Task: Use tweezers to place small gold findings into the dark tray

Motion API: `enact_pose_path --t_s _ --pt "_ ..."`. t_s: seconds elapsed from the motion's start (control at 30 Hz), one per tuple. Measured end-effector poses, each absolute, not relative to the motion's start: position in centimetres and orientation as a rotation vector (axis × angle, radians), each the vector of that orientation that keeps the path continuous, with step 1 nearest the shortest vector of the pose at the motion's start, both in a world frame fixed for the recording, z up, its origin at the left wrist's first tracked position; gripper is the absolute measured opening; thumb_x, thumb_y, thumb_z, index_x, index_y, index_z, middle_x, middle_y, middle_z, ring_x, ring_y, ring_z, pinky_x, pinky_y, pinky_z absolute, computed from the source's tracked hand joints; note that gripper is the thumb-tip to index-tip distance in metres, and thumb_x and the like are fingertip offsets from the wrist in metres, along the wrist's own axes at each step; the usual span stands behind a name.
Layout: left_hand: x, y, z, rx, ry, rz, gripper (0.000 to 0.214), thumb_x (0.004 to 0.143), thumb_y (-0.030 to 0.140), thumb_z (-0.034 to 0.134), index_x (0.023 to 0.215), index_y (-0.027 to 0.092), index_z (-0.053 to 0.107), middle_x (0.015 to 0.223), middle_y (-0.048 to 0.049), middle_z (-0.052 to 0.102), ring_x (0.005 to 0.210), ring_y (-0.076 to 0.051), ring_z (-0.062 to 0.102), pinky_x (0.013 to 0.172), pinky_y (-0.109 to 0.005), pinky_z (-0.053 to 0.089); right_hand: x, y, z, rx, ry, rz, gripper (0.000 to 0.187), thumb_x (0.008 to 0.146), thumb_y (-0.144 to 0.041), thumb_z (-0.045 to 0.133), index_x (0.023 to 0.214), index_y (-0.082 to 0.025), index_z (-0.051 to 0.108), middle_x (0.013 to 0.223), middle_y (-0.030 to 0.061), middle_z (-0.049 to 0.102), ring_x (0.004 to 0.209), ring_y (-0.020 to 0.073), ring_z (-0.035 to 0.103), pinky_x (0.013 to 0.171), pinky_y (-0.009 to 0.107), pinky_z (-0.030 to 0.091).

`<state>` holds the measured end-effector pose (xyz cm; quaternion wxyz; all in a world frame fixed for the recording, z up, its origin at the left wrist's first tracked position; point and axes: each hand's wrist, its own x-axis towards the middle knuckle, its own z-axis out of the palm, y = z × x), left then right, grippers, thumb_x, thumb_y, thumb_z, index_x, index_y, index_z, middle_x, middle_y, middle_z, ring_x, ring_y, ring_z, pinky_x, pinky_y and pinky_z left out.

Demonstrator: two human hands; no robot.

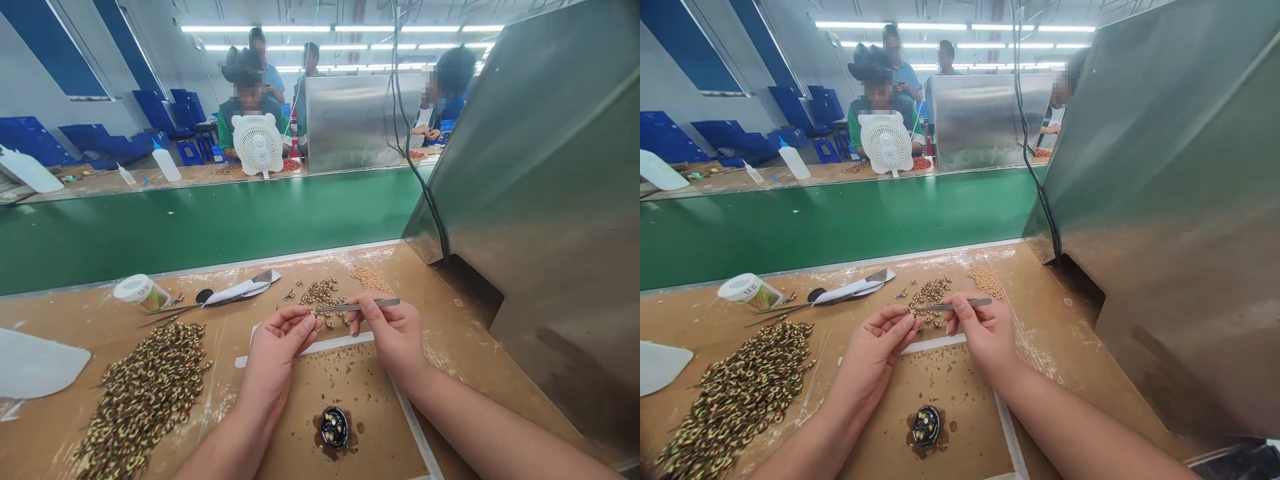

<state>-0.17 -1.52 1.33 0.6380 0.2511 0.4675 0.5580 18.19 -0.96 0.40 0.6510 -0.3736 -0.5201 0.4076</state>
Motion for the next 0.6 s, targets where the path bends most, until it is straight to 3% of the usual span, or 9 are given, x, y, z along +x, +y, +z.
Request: enact_pose_path --t_s 0.2,0.6 --pt "-0.16 -1.61 1.45 0.579 1.07 1.29 0.054 0.046 0.03 0.109 0.088 0.015 0.079 0.081 -0.0022 0.08 0.079 -0.016 0.081 0.07 -0.016 0.065 18.21 -0.88 0.16 -0.819 -1.187 0.909 0.025 0.102 -0.04 0.069 0.096 -0.022 0.086 0.068 0.003 0.072 0.053 0.0149 0.067 0.052 0.028 0.054" --pt "-0.12 -1.33 1.33 0.6 1.093 1.308 0.051 0.046 0.03 0.109 0.085 0.017 0.078 0.079 -0.0013 0.081 0.077 -0.015 0.081 0.07 -0.016 0.065 18.07 -0.85 0.94 -0.799 -1.158 0.929 0.028 0.1 -0.041 0.071 0.089 -0.02 0.086 0.064 0.0028 0.071 0.051 0.0144 0.066 0.05 0.027 0.056"
